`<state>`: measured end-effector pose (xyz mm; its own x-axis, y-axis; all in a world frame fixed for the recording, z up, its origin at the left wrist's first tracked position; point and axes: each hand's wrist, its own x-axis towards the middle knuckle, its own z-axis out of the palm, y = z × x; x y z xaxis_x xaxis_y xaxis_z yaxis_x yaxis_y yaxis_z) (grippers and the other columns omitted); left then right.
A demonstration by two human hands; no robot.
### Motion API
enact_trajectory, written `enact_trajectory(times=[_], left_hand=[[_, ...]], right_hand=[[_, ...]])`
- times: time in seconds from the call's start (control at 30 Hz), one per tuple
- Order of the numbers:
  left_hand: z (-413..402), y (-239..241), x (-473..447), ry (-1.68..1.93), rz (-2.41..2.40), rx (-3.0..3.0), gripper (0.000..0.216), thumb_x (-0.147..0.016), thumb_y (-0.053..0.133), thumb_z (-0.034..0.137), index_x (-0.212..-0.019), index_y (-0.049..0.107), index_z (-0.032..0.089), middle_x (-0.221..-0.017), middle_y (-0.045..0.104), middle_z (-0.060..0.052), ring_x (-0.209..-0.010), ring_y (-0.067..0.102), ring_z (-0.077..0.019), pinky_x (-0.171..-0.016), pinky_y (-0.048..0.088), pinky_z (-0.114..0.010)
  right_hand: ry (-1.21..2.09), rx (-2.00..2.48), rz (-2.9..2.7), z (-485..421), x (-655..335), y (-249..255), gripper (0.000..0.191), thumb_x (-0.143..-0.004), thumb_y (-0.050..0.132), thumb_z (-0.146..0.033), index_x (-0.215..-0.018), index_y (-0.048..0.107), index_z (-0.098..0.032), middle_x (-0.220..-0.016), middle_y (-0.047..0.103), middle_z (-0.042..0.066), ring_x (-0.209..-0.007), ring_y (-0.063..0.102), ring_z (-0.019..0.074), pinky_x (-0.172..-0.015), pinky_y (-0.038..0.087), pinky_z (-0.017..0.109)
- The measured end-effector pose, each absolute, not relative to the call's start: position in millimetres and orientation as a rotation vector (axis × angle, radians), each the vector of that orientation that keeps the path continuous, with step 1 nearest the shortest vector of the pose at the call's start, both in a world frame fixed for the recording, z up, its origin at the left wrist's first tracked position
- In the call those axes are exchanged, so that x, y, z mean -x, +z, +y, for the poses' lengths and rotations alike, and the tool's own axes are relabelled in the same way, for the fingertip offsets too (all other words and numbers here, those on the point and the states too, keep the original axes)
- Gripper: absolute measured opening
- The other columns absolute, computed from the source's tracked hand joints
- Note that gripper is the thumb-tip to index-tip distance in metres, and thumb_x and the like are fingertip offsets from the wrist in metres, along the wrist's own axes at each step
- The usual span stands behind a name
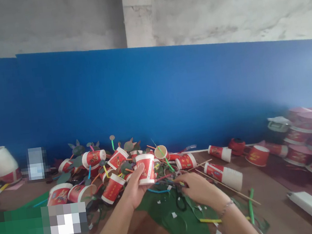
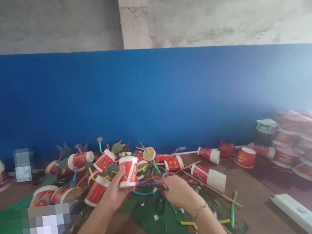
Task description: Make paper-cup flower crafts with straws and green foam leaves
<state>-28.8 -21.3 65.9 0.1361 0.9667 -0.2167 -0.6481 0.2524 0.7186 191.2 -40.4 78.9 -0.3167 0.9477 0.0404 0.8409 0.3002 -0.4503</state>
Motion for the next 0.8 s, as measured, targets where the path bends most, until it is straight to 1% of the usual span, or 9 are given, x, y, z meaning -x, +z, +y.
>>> enact_trajectory(times=[0.07, 0.17, 0.23, 0.33, 0.4, 0.43, 0.5, 0.63, 0.8], left_hand=[[-21, 66, 28, 1.237, 0.737, -0.515, 0.029, -0.08, 0.063, 0.031, -0.098, 0.059, 0.008, -0.077, 0.071, -0.01, -0.069, 0.07, -0.0216, -0.062, 0.058, -0.031], [-22, 67, 27, 1.209, 0.718, -0.496, 0.03, -0.082, 0.06, 0.032, -0.099, 0.058, 0.008, -0.077, 0.071, -0.011, -0.07, 0.069, -0.0222, -0.062, 0.058, -0.033], [-22, 67, 27, 1.209, 0.754, -0.486, 0.029, -0.081, 0.062, 0.032, -0.098, 0.059, 0.008, -0.075, 0.071, -0.01, -0.067, 0.069, -0.0209, -0.061, 0.058, -0.032], [-21, 64, 26, 1.202, 0.83, -0.513, 0.027, -0.076, 0.069, 0.031, -0.091, 0.061, 0.01, -0.071, 0.071, -0.007, -0.06, 0.067, -0.0173, -0.06, 0.057, -0.028], [-21, 62, 25, 1.175, 0.858, -0.556, 0.029, -0.074, 0.071, 0.032, -0.091, 0.062, 0.01, -0.071, 0.071, -0.007, -0.059, 0.067, -0.0161, -0.057, 0.056, -0.026], [-21, 61, 25, 1.161, 0.871, -0.572, 0.031, -0.074, 0.071, 0.033, -0.093, 0.063, 0.011, -0.073, 0.071, -0.007, -0.06, 0.067, -0.0163, -0.056, 0.055, -0.025], [-21, 62, 24, 1.142, 0.893, -0.592, 0.036, -0.074, 0.069, 0.036, -0.098, 0.063, 0.011, -0.076, 0.071, -0.008, -0.064, 0.067, -0.0175, -0.056, 0.054, -0.025], [-23, 64, 22, 1.148, 0.904, -0.599, 0.034, -0.075, 0.068, 0.036, -0.1, 0.062, 0.012, -0.08, 0.071, -0.008, -0.067, 0.067, -0.0171, -0.057, 0.054, -0.026], [-24, 62, 20, 1.135, 0.911, -0.608, 0.033, -0.075, 0.068, 0.035, -0.099, 0.061, 0.013, -0.08, 0.071, -0.007, -0.066, 0.066, -0.0162, -0.058, 0.054, -0.026]], right_hand=[[0.559, 1.577, -2.379, -40, -182, 67, 0.043, -0.07, 0.047, -0.007, -0.106, 0.068, -0.02, -0.104, 0.07, 0.01, -0.098, 0.062, 0.0258, -0.083, 0.042, 0.033], [0.605, 1.548, -2.464, -43, -167, 60, 0.048, -0.067, 0.049, -0.007, -0.113, 0.061, -0.017, -0.091, 0.071, 0.011, -0.088, 0.064, 0.025, -0.07, 0.043, 0.029], [0.6, 1.608, -2.455, -43, -165, 62, 0.045, -0.067, 0.052, -0.009, -0.11, 0.062, -0.017, -0.084, 0.071, 0.009, -0.083, 0.065, 0.0238, -0.066, 0.042, 0.028], [0.455, 1.819, -2.322, -36, -177, 67, 0.028, -0.073, 0.05, -0.011, -0.095, 0.067, -0.018, -0.087, 0.071, 0.011, -0.083, 0.065, 0.0236, -0.07, 0.042, 0.029], [0.35, 1.957, -2.215, -27, -194, 69, 0.028, -0.081, 0.042, -0.012, -0.091, 0.068, -0.014, -0.093, 0.07, 0.016, -0.089, 0.064, 0.0268, -0.074, 0.043, 0.034], [0.313, 2.028, -2.159, -21, -204, 69, 0.029, -0.083, 0.04, -0.012, -0.091, 0.068, -0.012, -0.095, 0.069, 0.019, -0.091, 0.064, 0.0279, -0.074, 0.043, 0.035], [0.266, 2.191, -2.045, -11, -223, 66, 0.029, -0.081, 0.041, -0.009, -0.085, 0.07, -0.009, -0.092, 0.069, 0.022, -0.089, 0.065, 0.0301, -0.073, 0.045, 0.035], [0.204, 2.391, -1.906, 7, -248, 58, 0.026, -0.077, 0.047, -0.006, -0.088, 0.07, -0.007, -0.095, 0.069, 0.023, -0.093, 0.066, 0.0314, -0.073, 0.048, 0.035], [0.145, 2.461, -1.909, 19, -249, 45, 0.024, -0.08, 0.05, -0.007, -0.093, 0.07, -0.009, -0.095, 0.07, 0.021, -0.094, 0.067, 0.0282, -0.074, 0.049, 0.032]])
